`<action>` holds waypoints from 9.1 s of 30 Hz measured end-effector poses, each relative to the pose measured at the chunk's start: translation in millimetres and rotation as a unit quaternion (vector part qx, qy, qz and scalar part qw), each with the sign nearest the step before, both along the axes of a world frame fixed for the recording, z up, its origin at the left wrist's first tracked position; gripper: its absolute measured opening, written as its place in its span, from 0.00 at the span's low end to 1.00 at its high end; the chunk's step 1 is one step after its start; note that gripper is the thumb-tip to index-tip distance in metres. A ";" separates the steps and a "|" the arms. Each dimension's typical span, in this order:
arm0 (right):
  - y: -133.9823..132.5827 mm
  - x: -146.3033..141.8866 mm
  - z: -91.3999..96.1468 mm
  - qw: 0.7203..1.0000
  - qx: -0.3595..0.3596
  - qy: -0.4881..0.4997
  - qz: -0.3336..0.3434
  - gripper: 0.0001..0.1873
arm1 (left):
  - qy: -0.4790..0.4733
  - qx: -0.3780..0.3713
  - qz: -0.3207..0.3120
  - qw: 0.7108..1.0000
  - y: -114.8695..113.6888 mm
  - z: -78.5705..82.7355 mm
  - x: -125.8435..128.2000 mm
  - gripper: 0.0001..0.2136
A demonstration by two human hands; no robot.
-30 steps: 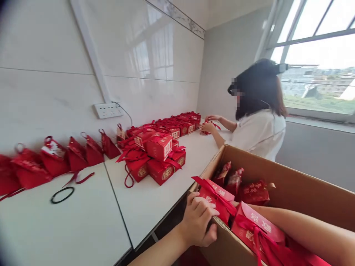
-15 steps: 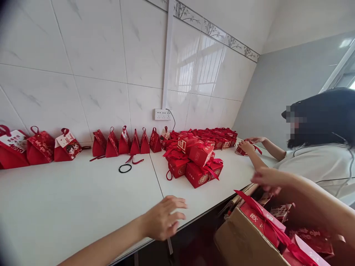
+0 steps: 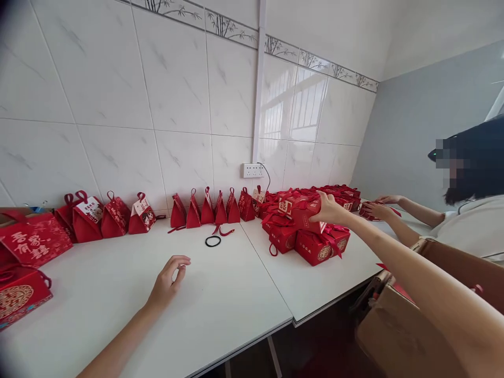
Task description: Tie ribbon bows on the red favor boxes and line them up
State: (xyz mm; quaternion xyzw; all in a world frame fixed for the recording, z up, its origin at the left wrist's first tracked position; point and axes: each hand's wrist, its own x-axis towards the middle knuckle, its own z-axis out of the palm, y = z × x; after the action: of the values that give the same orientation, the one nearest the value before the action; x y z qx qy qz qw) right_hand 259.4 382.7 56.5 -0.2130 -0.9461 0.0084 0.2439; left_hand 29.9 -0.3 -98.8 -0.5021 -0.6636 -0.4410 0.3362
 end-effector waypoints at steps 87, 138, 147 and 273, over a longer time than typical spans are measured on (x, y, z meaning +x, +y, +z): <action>-192.8 -157.9 -128.6 0.758 -0.527 0.227 0.310 0.21 | -0.254 -0.043 0.041 0.965 1.7 17.6 -11.4 0.15; -207.0 -142.4 -134.9 0.832 -0.220 0.253 0.442 0.05 | -0.427 0.011 0.013 0.904 4.9 15.6 1.3 0.19; -206.6 -142.1 -133.2 0.829 -0.255 0.232 0.441 0.04 | -0.466 -0.015 -0.037 0.884 8.9 24.7 6.9 0.13; -199.0 -155.5 -136.3 0.618 -0.703 0.214 0.279 0.21 | -0.425 0.149 0.016 0.893 17.5 8.0 19.1 0.14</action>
State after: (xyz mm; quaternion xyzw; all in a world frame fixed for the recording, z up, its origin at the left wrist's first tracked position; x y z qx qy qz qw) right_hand 103.9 183.7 -79.8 -0.0375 -0.5864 0.7838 0.2010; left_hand 48.9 17.3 -90.7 -0.2006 -0.6776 -0.7004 0.0999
